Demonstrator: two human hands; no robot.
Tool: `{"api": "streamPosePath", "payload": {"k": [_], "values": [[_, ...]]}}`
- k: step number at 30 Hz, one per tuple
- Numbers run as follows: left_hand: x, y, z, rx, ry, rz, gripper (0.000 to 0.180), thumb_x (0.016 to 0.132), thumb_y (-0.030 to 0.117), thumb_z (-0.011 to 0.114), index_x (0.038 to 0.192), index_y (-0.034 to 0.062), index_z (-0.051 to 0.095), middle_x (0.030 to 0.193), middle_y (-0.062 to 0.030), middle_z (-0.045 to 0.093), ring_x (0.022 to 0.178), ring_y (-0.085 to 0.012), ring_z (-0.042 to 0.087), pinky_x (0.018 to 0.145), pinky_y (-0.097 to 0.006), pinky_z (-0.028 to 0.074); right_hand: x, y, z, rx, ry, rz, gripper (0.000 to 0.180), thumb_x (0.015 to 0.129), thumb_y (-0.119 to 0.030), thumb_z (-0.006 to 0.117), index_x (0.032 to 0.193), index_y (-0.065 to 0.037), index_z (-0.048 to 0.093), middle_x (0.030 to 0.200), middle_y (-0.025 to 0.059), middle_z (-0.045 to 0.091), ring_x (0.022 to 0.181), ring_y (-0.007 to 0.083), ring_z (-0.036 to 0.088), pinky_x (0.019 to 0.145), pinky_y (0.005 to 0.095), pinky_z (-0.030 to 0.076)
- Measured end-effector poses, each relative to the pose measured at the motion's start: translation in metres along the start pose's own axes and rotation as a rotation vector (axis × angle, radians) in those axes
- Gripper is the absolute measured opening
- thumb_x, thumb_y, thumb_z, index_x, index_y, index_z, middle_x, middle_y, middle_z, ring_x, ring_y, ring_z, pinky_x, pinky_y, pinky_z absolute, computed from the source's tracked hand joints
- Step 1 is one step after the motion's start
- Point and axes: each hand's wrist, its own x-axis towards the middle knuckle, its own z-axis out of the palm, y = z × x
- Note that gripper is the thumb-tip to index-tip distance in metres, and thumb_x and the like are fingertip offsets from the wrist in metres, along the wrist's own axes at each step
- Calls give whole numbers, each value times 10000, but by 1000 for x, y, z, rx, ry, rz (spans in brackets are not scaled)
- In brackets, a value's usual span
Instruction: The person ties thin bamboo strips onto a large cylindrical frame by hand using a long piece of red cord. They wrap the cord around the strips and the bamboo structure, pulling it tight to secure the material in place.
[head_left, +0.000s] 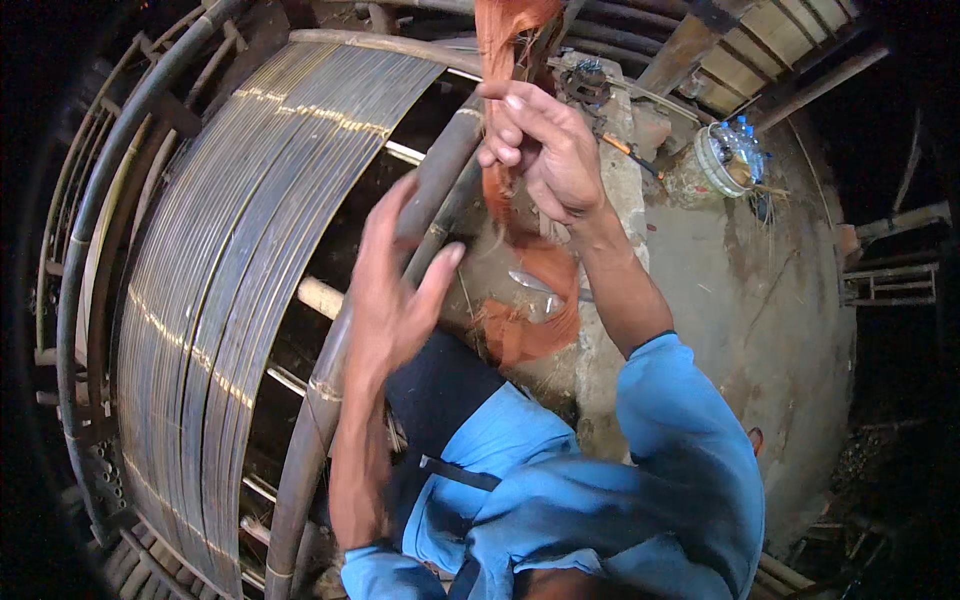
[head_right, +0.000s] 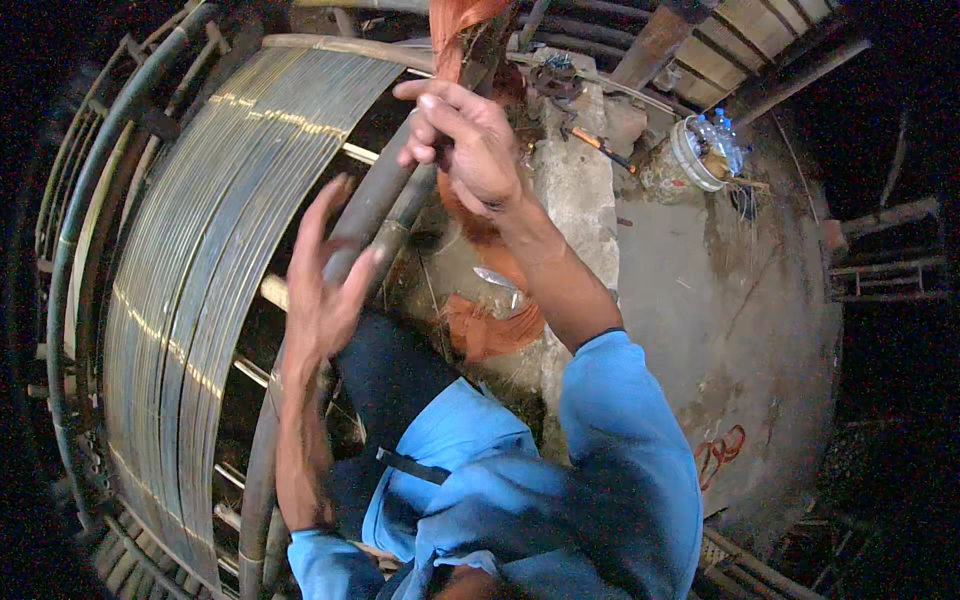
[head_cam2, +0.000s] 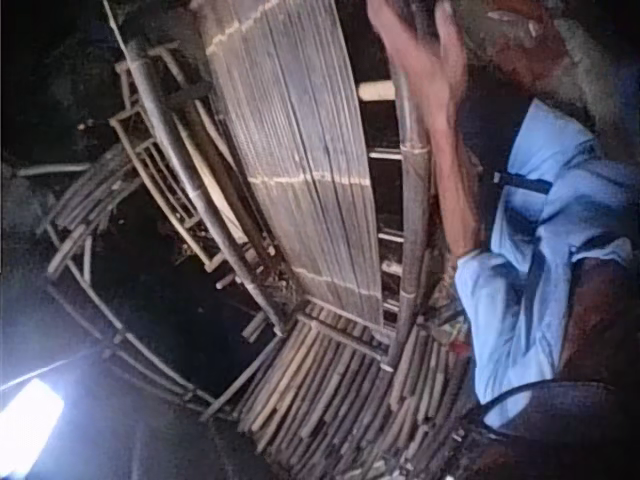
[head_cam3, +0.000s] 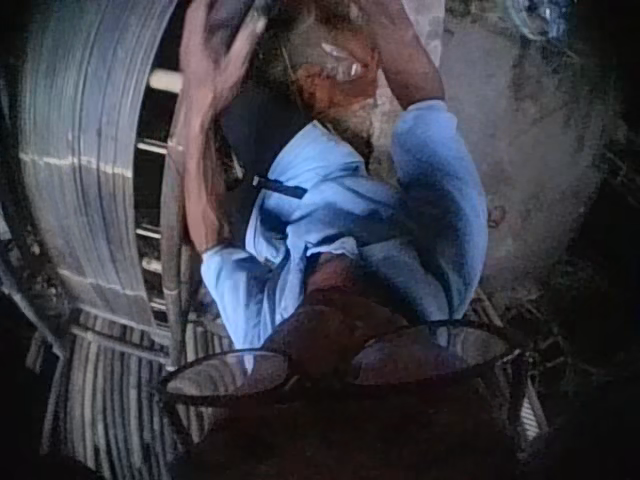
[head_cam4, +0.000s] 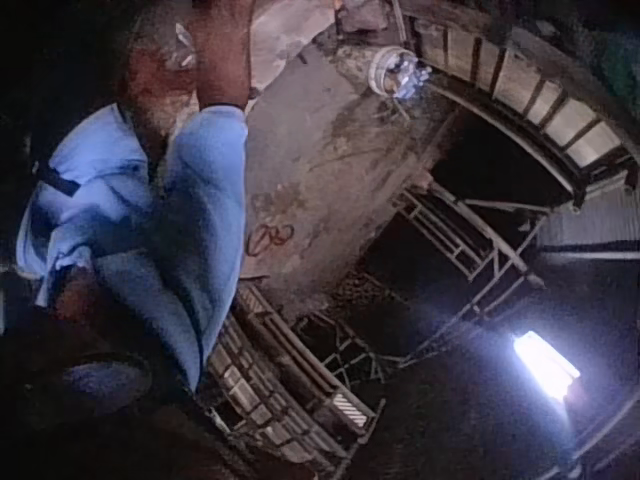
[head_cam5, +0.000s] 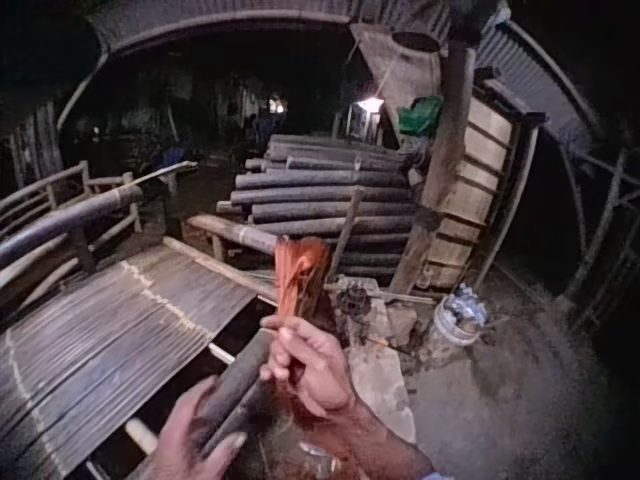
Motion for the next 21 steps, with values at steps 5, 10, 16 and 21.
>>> {"api": "streamPosePath", "payload": {"k": [5,10,16,21], "values": [[48,-9,51,-470,-139,-160,292,958,142,632,1212,24,552,1059,-59,614,918,-124,580,784,-270,483,14,-19,27,-1,-164,149,265,1018,-134,496,1181,55,586,646,-30,433,509,54,405,475,215,408],[17,-13,56,-403,-158,-241,180,994,180,584,1076,23,614,827,-14,629,746,-103,586,703,-252,472,43,-36,-21,-70,-83,106,259,1021,-148,506,1171,31,620,632,-25,464,473,47,408,410,205,364],[40,7,11,-669,86,-47,183,1013,162,560,1025,-11,620,767,-72,640,760,-171,638,781,-320,530,20,8,-6,-315,-335,-15,399,1019,-320,540,1269,-12,589,1018,83,706,992,181,645,941,342,491],[63,25,-43,-724,199,34,220,1032,193,520,1095,4,613,644,-1,528,616,-121,554,735,-340,531,-5,48,-19,-1263,-453,-492,417,896,-411,678,1154,-84,676,1022,105,715,1002,271,660,920,377,466]]}}
